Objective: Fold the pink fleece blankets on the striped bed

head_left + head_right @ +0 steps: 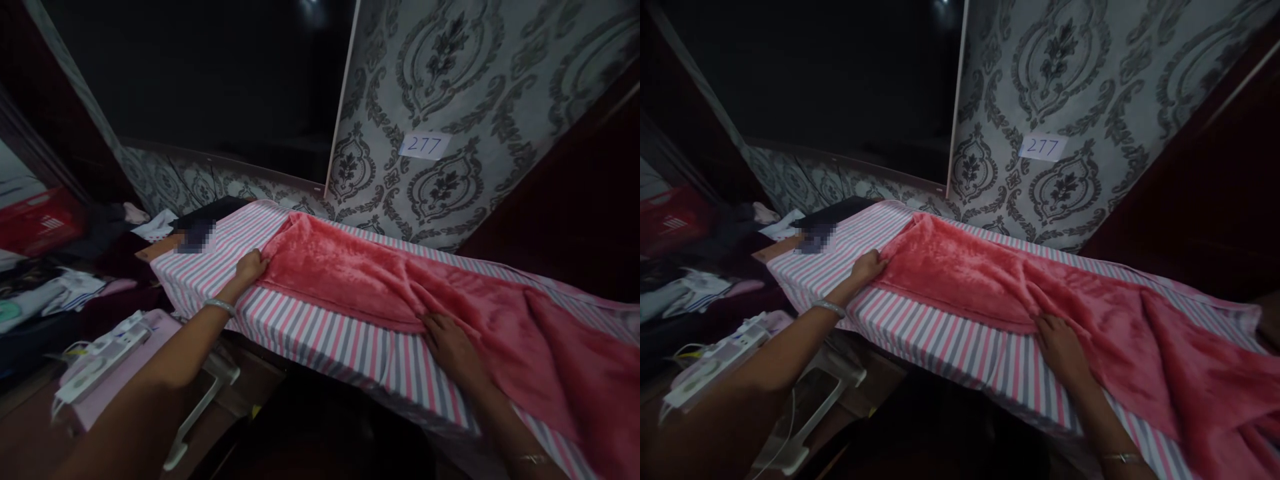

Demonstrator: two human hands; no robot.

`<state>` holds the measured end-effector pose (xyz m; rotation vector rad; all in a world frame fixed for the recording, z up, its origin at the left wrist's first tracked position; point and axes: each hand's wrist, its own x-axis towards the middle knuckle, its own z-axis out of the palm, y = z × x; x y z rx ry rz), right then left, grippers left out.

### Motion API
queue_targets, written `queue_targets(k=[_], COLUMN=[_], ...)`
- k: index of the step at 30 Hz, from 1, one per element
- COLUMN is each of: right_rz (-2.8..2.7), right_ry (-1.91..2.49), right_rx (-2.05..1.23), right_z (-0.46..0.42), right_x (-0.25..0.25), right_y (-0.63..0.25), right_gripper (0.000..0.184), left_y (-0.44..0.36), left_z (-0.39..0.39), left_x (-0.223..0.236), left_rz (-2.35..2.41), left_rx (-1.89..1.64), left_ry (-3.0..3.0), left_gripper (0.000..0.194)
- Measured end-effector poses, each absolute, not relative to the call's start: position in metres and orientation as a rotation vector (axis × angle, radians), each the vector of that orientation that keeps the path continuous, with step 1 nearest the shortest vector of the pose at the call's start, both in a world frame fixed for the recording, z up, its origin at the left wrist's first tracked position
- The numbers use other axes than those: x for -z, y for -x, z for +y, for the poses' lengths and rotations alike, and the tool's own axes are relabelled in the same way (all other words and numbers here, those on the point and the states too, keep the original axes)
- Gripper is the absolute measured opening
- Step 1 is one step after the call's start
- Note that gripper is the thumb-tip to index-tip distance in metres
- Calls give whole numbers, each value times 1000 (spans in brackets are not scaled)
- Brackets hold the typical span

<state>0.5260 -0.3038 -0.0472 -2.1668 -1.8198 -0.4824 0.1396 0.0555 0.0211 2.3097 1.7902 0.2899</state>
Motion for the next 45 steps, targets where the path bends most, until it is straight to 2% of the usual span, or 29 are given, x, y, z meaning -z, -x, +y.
queue_targets(k=[3, 7, 11, 17, 22, 30, 35, 45], right_rz=[-1783, -1764, -1889, -1910, -1837, -1704, -1705, -1669], right_ry=[2130, 1916, 1806, 1854, 1796, 1768, 1773, 1716], right_rx=[527, 688, 615, 372, 467, 566, 615, 613], right_z=[-291, -295, -315, -330, -329, -329, -328, -329], right_x=[24, -11, -4, 58, 80, 90, 85, 67], right_y=[-518, -497, -461, -429, -434, -422, -419, -413], right_gripper=[41, 38, 36, 36, 33, 27, 26, 21], left_y=[-139, -111, -66, -33, -31, -27, -26, -28], left_z=[62, 86, 99, 75, 66, 58, 52, 58], left_x=[-34, -74, -96, -46, -24, -23, -21, -20], left_rz=[1784, 1784, 1824, 1835, 1897, 1903, 1903, 1924], left_rx=[-325, -367, -346, -116, -103, -247, -375, -416], left_ry=[-2338, -2371, -2377, -2329, -2262, -2175, -2148, -2177], left_gripper=[32, 30, 31, 23, 29, 27, 33, 14])
